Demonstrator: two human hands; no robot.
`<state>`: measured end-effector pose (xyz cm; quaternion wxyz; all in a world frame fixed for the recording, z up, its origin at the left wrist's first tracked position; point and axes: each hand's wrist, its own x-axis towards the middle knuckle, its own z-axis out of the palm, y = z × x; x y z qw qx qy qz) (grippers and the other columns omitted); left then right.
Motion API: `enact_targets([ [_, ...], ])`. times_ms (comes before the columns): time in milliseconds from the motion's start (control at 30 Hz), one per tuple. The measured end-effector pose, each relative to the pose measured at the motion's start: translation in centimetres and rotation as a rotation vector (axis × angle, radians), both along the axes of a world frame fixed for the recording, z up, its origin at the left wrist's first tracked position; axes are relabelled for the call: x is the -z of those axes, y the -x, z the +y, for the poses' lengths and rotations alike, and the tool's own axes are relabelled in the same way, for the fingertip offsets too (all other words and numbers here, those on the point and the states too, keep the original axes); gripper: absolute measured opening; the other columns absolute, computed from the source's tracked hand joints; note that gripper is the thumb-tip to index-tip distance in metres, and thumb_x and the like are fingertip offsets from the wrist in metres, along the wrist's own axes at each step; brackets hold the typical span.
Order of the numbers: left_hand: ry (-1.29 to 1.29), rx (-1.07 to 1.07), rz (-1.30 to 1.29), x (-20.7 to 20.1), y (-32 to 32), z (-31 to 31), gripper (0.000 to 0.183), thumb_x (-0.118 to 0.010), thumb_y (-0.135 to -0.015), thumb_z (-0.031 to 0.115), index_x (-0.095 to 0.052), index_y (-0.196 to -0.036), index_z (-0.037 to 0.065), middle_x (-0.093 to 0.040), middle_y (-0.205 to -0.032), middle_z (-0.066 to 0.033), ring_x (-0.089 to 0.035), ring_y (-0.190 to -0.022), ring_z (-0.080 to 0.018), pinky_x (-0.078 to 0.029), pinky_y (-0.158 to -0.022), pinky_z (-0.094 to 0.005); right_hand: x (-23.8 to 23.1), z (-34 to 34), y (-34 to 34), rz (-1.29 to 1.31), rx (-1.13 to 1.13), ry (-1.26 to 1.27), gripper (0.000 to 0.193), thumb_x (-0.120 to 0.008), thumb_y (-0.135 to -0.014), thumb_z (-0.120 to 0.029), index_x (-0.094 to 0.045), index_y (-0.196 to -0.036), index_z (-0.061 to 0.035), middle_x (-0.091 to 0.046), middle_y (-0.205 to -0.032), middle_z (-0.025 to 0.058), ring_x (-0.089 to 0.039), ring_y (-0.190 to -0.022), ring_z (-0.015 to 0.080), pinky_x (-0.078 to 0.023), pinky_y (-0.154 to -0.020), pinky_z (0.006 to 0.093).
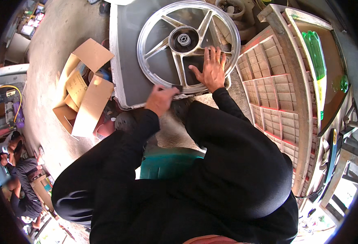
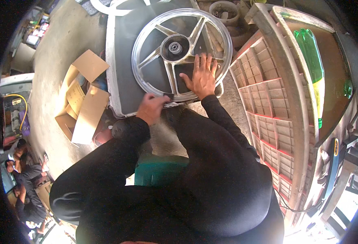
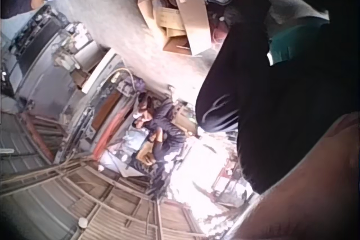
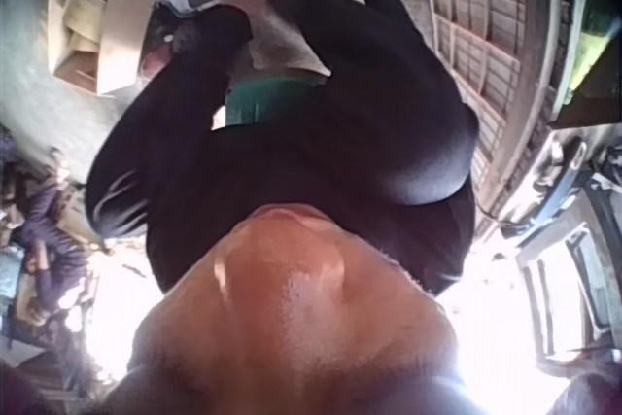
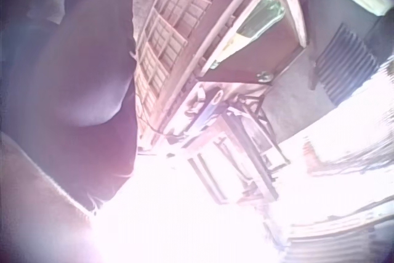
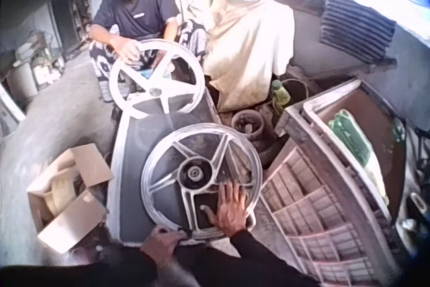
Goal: The person sands the surface of a motorcycle rim by hand using a piece of sandpaper, moving around the outer edge and the inner spokes.
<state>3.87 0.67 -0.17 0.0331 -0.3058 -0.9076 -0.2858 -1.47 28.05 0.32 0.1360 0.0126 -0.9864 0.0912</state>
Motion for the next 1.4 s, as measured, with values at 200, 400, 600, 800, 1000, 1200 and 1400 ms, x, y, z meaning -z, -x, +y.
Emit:
enact_targets([
  [200,0.142,-0.137,-0.086,0.6,2.4,-1.7,0.019,-0.063,-0.097,0.009,-0.074,-0.113,0.010,-0.078,-0.113,-0.0057,-0.071,-0.105,-0.0263,-0.043,-0.101,-0.0446,-0.5,-0.4,0.4,-0.018,-0.003,0.003,0.100,-0.069,-0.090,-0.068,-0.047,-0.155,0.0055,-0.045,-0.159,0.0272,-0.033,-0.154,0.0465,-0.024,-0.125,0.0649],
  [400,0.031,-0.024,-0.079,-0.1,1.8,0.4,0.021,-0.060,-0.096,0.008,-0.074,-0.110,0.011,-0.077,-0.106,-0.0037,-0.072,-0.101,-0.0227,-0.039,-0.103,-0.0479,-0.6,-0.1,0.3,-0.011,-0.003,-0.009,0.100,-0.070,-0.090,-0.068,-0.047,-0.154,0.0053,-0.045,-0.159,0.0270,-0.034,-0.154,0.0462,-0.024,-0.125,0.0648],
  [600,0.170,-0.081,0.003,0.7,4.1,-2.7,0.020,-0.060,-0.095,0.009,-0.072,-0.111,0.013,-0.074,-0.100,-0.0046,-0.071,-0.099,-0.0253,-0.040,-0.103,-0.0473,-0.6,-0.7,0.5,0.008,-0.010,0.013,0.099,-0.070,-0.091,-0.067,-0.047,-0.153,0.0059,-0.047,-0.157,0.0258,-0.035,-0.153,0.0462,-0.025,-0.124,0.0641],
  [800,0.023,0.041,0.043,0.8,3.7,-0.7,0.019,-0.057,-0.095,0.007,-0.070,-0.108,0.009,-0.072,-0.095,-0.0075,-0.070,-0.096,-0.0284,-0.044,-0.100,-0.0443,-0.6,-0.2,0.1,-0.003,-0.001,0.003,0.098,-0.072,-0.090,-0.066,-0.048,-0.153,0.0052,-0.047,-0.157,0.0238,-0.036,-0.153,0.0448,-0.026,-0.124,0.0634],
  [1000,0.146,0.016,-0.031,0.0,4.9,-2.3,0.020,-0.057,-0.095,0.007,-0.070,-0.109,0.008,-0.073,-0.097,-0.0079,-0.070,-0.098,-0.0287,-0.045,-0.100,-0.0450,-0.8,-0.4,0.5,-0.011,0.007,0.030,0.096,-0.072,-0.091,-0.064,-0.047,-0.154,0.0049,-0.048,-0.158,0.0240,-0.036,-0.152,0.0440,-0.025,-0.125,0.0608],
  [1200,0.035,0.060,0.000,0.7,5.6,-2.2,0.017,-0.058,-0.095,0.008,-0.070,-0.107,0.009,-0.073,-0.096,-0.0085,-0.070,-0.099,-0.0299,-0.044,-0.096,-0.0479,-0.9,0.1,0.4,0.000,0.001,0.053,0.091,-0.072,-0.092,-0.059,-0.050,-0.151,0.0071,-0.048,-0.157,0.0276,-0.037,-0.152,0.0458,-0.024,-0.126,0.0600],
  [1400,0.087,0.058,-0.114,0.2,3.1,0.6,0.016,-0.061,-0.094,0.007,-0.071,-0.107,0.008,-0.074,-0.096,-0.0105,-0.070,-0.099,-0.0311,-0.042,-0.097,-0.0469,-0.8,-0.2,0.4,0.018,0.005,0.070,0.088,-0.073,-0.092,-0.056,-0.051,-0.151,0.0059,-0.050,-0.155,0.0249,-0.037,-0.152,0.0446,-0.025,-0.125,0.0603],
])
